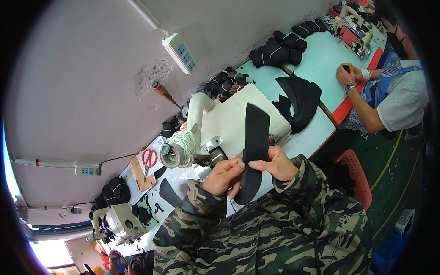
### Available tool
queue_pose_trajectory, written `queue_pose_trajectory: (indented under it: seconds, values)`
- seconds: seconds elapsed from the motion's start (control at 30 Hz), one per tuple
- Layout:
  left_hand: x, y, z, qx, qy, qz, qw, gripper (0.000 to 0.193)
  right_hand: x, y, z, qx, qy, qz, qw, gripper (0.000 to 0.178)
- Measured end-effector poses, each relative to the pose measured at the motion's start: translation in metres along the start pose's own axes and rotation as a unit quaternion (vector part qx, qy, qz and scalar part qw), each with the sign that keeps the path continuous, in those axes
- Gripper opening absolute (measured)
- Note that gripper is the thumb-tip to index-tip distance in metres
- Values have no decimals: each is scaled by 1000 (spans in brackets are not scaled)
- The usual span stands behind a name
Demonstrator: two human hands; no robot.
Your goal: The person skives the edges of leather pieces by feeding them through an edge skiving machine and sorts the pieces by hand.
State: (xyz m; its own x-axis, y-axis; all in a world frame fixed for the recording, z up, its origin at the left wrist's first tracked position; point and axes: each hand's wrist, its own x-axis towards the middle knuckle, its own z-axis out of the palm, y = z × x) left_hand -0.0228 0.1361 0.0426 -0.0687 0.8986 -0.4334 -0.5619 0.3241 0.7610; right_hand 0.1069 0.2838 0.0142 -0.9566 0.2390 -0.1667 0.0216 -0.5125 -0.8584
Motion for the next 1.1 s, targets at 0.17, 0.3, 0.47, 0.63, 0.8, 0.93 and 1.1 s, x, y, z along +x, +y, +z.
queue_pose_trajectory:
  seconds: [0.17, 0.3, 0.47, 0.63, 0.8, 0.93, 1.1]
  values:
    - [-12, -2, -8, 168, -14, -64, 984, 21, 8, -5, -19, -11, 47, -7, 999, 17]
    - [-26, -15, -27, 244, 34, -96, 964, 17, 13, -8, -54, -42, 108, -31, 993, 15]
    - [-22, -23, -37, 256, 92, -80, 959, 14, 16, -10, -72, -304, 272, -64, 911, 41]
    - [-24, -16, -31, 207, 97, -68, 971, 13, -9, -42, -18, -639, 0, -245, 729, 72]
    - [-29, -13, -29, 164, 62, -63, 983, 18, -1, -12, -32, -707, -135, -163, 675, 49]
    - [-69, -50, -71, 201, 14, -202, 958, 23, -14, -24, -45, -244, -207, 63, 945, 28]
    - [-102, -144, -155, 644, 172, -292, 687, 47, -12, -71, -149, -514, -69, -132, 845, 35]
